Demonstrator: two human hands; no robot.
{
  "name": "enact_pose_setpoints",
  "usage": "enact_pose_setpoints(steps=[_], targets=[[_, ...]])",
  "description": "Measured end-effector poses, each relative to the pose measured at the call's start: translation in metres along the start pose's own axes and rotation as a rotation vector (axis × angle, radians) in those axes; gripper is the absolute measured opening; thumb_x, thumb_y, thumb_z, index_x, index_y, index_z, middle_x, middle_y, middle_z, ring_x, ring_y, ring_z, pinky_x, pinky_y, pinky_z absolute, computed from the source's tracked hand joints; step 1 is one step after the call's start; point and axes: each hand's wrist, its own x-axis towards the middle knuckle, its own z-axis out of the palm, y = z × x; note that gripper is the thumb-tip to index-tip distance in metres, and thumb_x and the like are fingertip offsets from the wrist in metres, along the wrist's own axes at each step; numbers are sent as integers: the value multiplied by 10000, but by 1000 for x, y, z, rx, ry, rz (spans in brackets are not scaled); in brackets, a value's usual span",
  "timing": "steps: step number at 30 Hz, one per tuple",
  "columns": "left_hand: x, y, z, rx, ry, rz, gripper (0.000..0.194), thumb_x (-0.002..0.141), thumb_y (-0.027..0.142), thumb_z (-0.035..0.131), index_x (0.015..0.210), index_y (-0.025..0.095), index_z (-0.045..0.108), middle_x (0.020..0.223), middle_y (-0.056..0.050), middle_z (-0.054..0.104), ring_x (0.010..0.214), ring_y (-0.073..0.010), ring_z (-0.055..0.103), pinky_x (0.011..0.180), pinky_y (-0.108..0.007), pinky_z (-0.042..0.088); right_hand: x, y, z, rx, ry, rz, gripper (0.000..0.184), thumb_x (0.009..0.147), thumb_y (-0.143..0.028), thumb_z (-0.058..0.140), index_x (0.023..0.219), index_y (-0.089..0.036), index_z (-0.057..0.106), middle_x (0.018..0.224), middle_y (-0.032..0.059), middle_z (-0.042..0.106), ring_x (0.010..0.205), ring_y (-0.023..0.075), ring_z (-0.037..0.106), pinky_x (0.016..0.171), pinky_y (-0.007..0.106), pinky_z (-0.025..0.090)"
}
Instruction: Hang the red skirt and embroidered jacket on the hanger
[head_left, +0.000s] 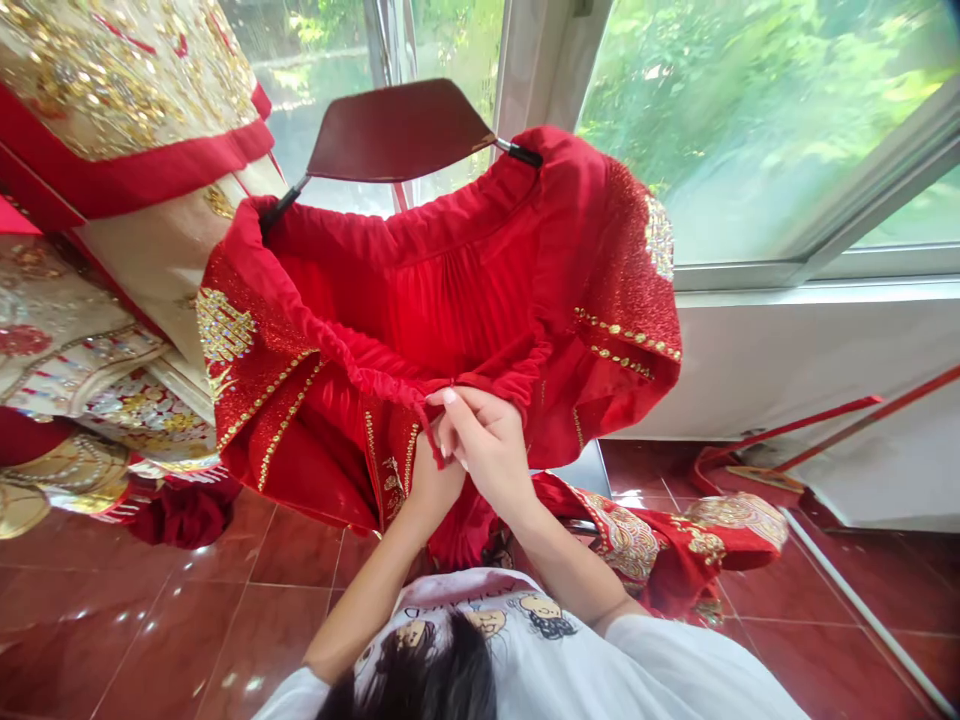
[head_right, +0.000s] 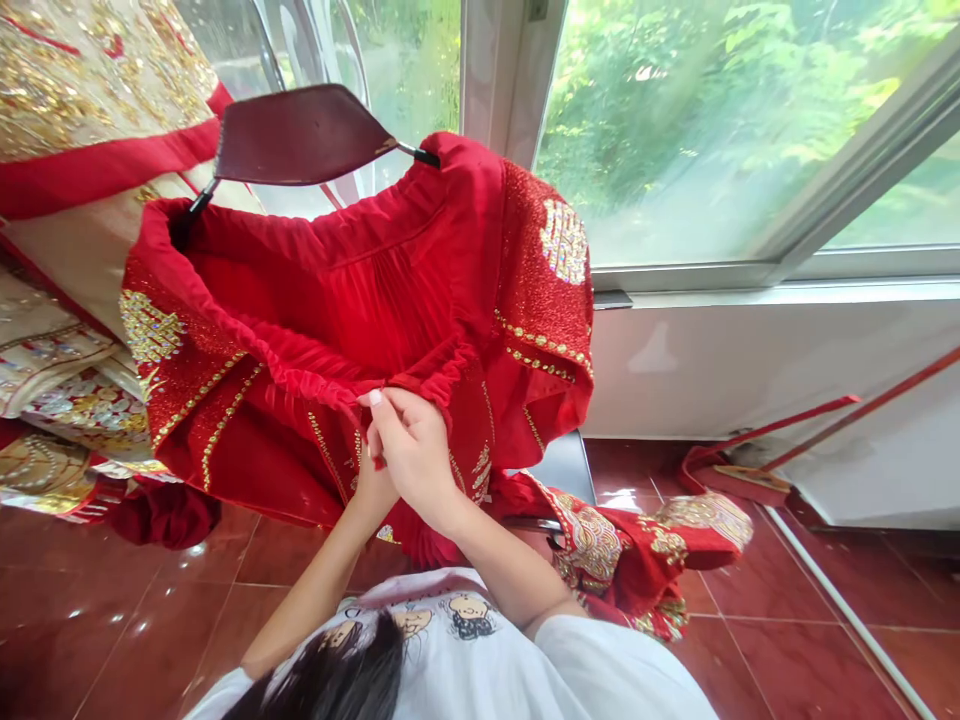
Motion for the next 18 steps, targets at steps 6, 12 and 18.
enact_pose_setpoints(steps=[6,12,18], targets=[[-21,34,-38,-232,-23,-185,398,763,249,572,1149,157,603,1040,-107,678,842,-203,680,537,-247,547,-22,6,-47,-484,468,-262,180,822,-341,631,831,-167,678,515,-29,533,445,84,429,457,230,352],[-18,45,-39,-138,61,-80,296,868,410,555,949,149,669,630,4,587,533,-107,561,518,-211,477,6,26,-59,-548,233,-156,259,809,-427,644,812,-168,638,517,-62,433,476,76,368,469,218,290],[-41,-1,-1,100,-65,7,362,902,338,504,590,167,570,521,2,522,489,-113,463,489,-237,363,5,34,-47,-481,30,-78,403,893,-432,511,582,-176,496,520,-27,472,476,79,383,478,226,276]])
